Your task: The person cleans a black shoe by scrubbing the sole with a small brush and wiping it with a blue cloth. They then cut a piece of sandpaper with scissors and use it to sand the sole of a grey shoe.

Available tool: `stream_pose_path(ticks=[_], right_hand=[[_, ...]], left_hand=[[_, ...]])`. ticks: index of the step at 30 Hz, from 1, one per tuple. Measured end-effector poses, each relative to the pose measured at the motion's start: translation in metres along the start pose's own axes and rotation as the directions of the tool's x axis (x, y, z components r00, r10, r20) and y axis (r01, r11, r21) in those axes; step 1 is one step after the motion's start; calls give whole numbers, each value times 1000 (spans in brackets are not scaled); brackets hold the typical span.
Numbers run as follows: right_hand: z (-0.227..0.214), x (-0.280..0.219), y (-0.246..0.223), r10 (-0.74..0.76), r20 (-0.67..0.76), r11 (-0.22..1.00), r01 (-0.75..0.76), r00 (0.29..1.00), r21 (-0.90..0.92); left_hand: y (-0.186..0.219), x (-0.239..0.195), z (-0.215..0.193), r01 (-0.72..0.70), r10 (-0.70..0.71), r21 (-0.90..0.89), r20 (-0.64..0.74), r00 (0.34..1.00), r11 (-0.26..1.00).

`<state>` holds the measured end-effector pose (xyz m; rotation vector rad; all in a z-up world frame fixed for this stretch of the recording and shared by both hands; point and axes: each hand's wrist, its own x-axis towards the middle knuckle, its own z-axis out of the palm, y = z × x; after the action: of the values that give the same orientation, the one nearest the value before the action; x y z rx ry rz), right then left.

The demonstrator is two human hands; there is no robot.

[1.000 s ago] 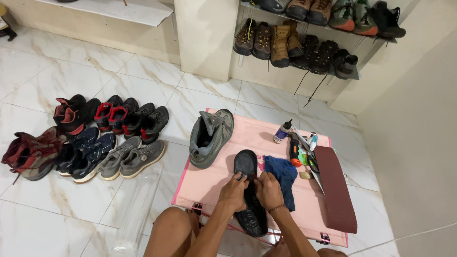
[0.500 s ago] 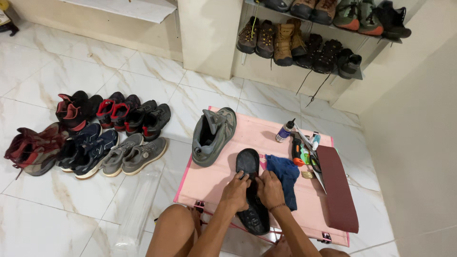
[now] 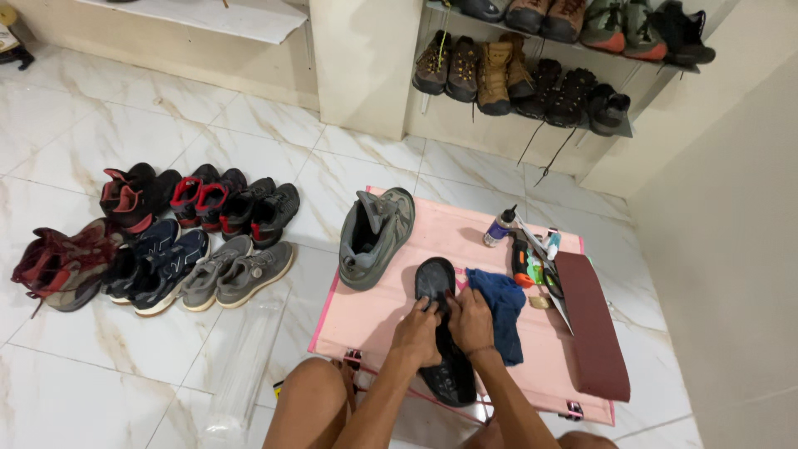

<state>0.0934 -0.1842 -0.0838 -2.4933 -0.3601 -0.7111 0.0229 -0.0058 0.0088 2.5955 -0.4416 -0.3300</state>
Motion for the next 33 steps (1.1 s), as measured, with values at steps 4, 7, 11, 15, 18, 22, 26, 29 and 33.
stream_pose_path(ticks=[4,7,11,15,18,22,26,29,33], right_hand=[[1,16,7,-26,2,999,26,1000,47],[-10,-4,8,-45,64,998,43,997,42],[-15,-19,9,-36,90,999,36,995,-2],[-3,6,1,-37,10,999,36,999,20],[4,21,-2,-33,-15,999,33,999,42],[-14,0,8,-19,22,998,17,1000,68],[-53,-30,-3,67,10,995,-67,998,79],[-91,-4,-13,279,-174,958,-263,944,111],[-124,5,-2,629,-233,764,-535,742,361]], left_hand=[[-8,7,7,11,-10,15,-32,999,1000],[-5,6,7,33,-33,-24,-28,999,999],[-3,3,12,26,-26,-35,2,1000,999],[-7,13,19,42,-42,-27,-12,999,999],[-4,6,13,32,-32,2,7,999,999],[-7,6,3,25,-26,-56,-19,999,998],[-1,-8,10,49,-49,-68,7,999,996],[-6,-2,7,42,-43,-78,-12,999,996],[9,-19,-2,32,-35,-127,-24,999,991]])
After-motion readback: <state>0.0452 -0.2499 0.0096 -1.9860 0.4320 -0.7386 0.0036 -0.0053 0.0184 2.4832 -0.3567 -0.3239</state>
